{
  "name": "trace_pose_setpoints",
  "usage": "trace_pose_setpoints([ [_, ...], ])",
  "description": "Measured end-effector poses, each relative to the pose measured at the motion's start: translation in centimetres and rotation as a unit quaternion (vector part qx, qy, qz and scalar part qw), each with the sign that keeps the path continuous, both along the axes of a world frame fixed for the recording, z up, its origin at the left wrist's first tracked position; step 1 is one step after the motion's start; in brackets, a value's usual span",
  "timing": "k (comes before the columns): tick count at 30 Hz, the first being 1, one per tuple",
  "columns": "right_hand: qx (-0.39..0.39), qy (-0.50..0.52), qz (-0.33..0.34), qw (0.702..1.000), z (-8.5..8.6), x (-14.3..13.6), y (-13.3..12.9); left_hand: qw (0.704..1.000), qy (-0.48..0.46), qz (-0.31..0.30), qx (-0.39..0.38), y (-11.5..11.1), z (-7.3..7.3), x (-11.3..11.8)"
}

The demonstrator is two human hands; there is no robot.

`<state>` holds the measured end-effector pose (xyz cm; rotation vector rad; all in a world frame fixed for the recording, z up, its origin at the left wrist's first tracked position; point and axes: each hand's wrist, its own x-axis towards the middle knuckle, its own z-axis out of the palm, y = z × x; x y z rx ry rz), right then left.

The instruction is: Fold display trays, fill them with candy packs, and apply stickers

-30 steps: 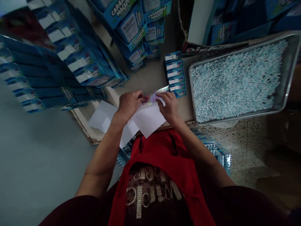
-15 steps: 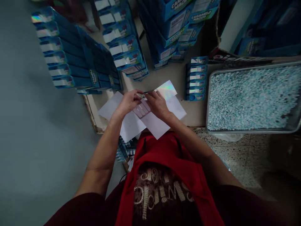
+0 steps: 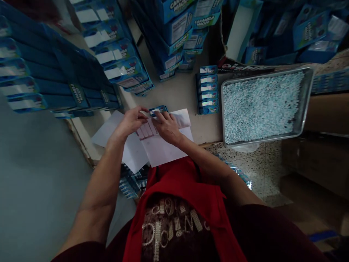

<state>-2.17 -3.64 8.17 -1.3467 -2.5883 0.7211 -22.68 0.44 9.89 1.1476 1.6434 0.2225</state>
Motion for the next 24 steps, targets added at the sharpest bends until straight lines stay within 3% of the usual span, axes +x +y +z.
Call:
trace_pose_setpoints([
  [3,-0.032,0.022,-0.018,0.999,1.0,0.7,-1.6,1.000,0.005,-0.010,0.008,-0.4,-0.2,-0.1],
  [7,-0.112,0.087,-0.108,0.984,3.2,2.5,-3.6,0.999,0.017,-0.034,0.028,-0.6,-1.2,-1.5],
  [9,-0.162,0.162,-0.160,0.960,4.5,3.9,-4.4,0.994,0.065,-0.040,0.081,-0.9,-1.3,-1.9],
  [11,-0.224,0.248,-0.231,0.914,5.8,5.6,-4.8,0.978,0.120,-0.030,0.166,-1.6,-0.7,-1.3],
  [14,-0.306,0.333,-0.340,0.825,7.4,8.4,-4.6,0.957,0.120,0.007,0.264,-3.6,1.3,2.5],
  [16,-0.333,0.355,-0.386,0.784,8.1,10.1,-4.1,0.966,0.028,0.037,0.254,-5.0,2.5,6.2],
  [20,-0.344,0.373,-0.429,0.747,8.3,13.0,-3.1,0.970,-0.188,0.070,0.140,-5.9,3.0,13.1],
  [24,-0.342,0.376,-0.465,0.725,6.9,15.8,-2.4,0.985,-0.126,0.073,0.094,-4.8,2.1,17.0],
])
